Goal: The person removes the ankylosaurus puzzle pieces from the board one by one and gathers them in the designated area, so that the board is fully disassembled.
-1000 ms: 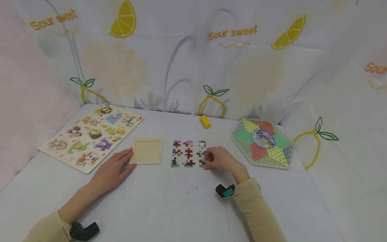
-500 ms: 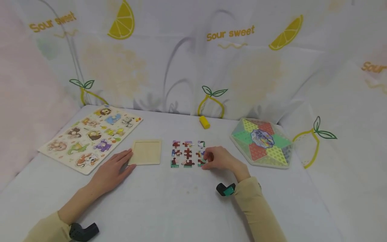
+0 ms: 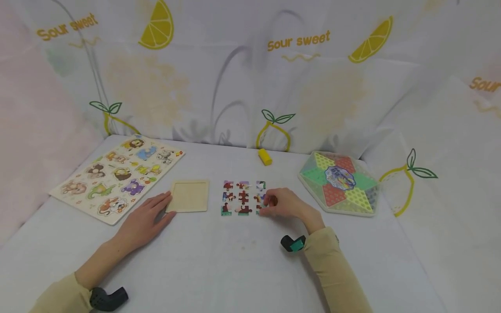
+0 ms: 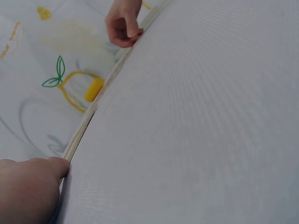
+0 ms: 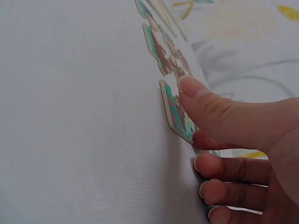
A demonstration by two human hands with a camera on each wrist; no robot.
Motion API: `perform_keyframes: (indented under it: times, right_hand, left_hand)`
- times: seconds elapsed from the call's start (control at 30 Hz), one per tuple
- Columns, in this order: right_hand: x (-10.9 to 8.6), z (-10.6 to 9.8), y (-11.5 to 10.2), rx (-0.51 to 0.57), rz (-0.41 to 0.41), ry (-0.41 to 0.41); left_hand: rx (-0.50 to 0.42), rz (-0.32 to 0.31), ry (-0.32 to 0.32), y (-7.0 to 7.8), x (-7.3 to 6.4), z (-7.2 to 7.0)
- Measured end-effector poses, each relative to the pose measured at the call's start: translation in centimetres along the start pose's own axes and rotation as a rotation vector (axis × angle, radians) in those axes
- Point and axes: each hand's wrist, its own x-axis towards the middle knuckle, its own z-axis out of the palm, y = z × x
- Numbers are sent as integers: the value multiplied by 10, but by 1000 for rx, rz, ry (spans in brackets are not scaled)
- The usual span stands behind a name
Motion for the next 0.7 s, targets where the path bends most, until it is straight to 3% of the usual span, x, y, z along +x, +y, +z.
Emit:
perform_keyframes:
  times: [0.3,0.5,0.6,0.7]
  right_hand:
    - [-1,-3,1,-18,7,42]
    - [-9,-2,-4,-65,57,287]
    - [-20,-1,-8,-145,57,409]
    - [-29,1,-11,-254,78,473]
  left_hand:
    - [-9,-1,-6,0,1,-1]
    - [-54,-39,16,-2,2,-13]
    - [-59,-50,48,-1,4,-24]
    - [-34,-43,82,-2,8,-30]
